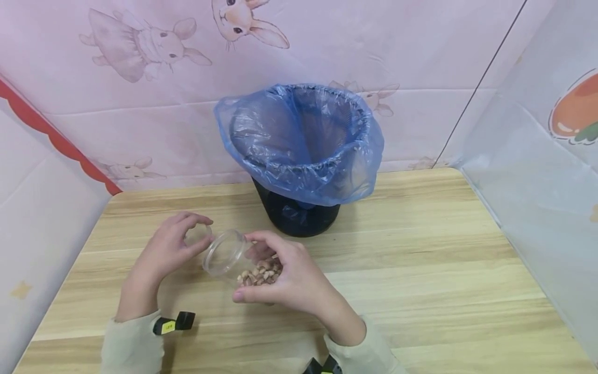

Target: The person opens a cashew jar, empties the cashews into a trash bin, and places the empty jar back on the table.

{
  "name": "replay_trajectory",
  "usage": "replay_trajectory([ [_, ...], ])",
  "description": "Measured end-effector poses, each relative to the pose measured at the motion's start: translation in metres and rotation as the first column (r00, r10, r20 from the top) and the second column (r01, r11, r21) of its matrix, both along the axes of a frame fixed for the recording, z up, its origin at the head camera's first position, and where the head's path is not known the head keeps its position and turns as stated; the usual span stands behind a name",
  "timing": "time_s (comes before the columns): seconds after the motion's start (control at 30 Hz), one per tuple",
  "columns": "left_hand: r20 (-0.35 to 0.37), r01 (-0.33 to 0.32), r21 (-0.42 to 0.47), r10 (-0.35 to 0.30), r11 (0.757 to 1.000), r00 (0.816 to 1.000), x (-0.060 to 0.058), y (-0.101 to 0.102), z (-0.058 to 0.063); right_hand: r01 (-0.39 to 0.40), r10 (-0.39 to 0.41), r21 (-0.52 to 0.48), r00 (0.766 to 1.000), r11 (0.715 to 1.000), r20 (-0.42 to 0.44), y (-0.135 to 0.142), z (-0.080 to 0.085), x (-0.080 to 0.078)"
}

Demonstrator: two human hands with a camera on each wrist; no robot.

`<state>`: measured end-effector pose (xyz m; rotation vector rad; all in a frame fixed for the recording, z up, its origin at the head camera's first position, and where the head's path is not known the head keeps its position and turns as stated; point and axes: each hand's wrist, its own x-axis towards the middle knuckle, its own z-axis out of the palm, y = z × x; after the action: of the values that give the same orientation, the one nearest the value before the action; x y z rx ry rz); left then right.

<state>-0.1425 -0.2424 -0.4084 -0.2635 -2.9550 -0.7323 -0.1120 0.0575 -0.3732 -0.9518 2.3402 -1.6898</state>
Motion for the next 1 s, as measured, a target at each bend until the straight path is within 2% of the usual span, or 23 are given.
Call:
replay_trajectory([
  [0.27,0.062,0.012,-0.004,-0.012,1.0,0.998,-0.002,-0.002,-0.006,0.009,-0.009,0.01,1.0,1.0,0.0,0.0,0.0,0.0],
  [0.5,0.053,0.044,-0.004,-0.043,0.999,0.998,-0.005,-0.004,-0.013,0.01,-0.01,0.013,1.0,1.0,-0.009,0.0,0.0,0.0],
  [1.0,0.11,0.055,-0.009,-0.054,0.998,0.992,-0.007,-0.002,-0.024,0.009,-0.009,0.017,1.0,1.0,0.006,0.001,0.002,0.0],
])
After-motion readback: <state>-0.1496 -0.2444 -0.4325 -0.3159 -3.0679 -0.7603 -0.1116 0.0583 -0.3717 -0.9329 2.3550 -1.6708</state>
